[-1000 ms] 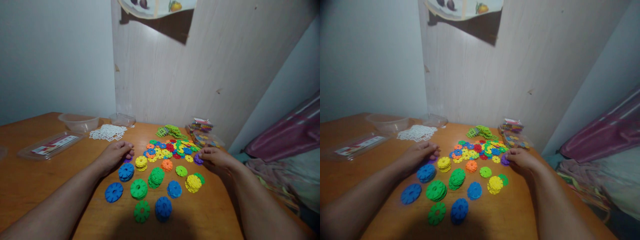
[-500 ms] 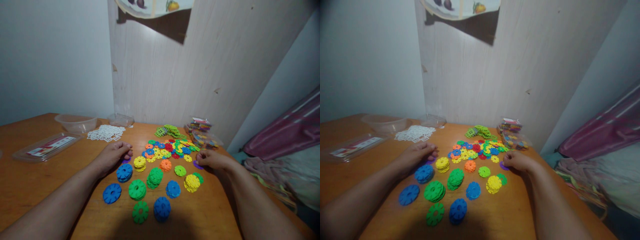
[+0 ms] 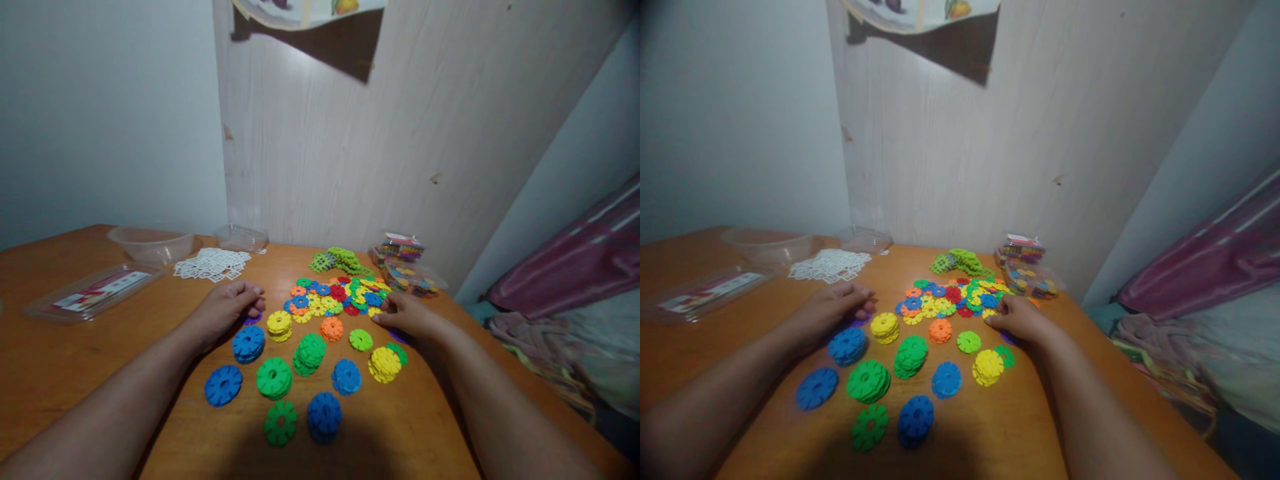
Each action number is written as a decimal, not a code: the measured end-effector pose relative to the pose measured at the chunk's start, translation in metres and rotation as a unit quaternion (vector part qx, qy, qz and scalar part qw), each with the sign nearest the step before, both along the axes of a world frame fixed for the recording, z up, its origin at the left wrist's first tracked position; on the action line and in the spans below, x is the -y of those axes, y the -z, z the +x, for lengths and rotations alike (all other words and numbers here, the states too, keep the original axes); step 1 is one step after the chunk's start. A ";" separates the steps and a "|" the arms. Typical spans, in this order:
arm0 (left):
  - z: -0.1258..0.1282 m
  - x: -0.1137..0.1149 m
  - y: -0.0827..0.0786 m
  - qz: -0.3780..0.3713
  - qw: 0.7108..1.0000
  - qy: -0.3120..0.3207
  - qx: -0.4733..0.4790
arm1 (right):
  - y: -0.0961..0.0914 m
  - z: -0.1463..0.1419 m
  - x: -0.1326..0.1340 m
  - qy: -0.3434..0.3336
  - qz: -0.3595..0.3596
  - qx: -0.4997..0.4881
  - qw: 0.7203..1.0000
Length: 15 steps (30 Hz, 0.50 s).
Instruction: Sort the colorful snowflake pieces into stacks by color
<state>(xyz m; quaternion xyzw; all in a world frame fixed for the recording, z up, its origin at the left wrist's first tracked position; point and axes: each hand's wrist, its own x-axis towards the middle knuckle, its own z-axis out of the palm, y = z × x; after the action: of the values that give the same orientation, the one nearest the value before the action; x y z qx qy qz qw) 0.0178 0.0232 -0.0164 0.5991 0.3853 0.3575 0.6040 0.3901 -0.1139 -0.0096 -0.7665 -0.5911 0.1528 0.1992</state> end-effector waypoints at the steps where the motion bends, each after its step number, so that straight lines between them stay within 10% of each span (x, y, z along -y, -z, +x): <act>1: 0.000 0.001 -0.001 -0.001 1.000 -0.004 -0.003 | 0.002 0.000 -0.002 -0.003 0.003 0.021 1.000; 15: 0.000 0.001 0.001 0.011 1.000 0.010 0.004 | 0.013 0.005 -0.011 0.014 -0.011 0.014 1.000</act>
<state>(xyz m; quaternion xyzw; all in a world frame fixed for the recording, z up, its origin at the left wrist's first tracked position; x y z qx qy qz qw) 0.0182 0.0226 -0.0178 0.6083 0.3730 0.3575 0.6026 0.3948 -0.1028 -0.0229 -0.7792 -0.5810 0.1460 0.1843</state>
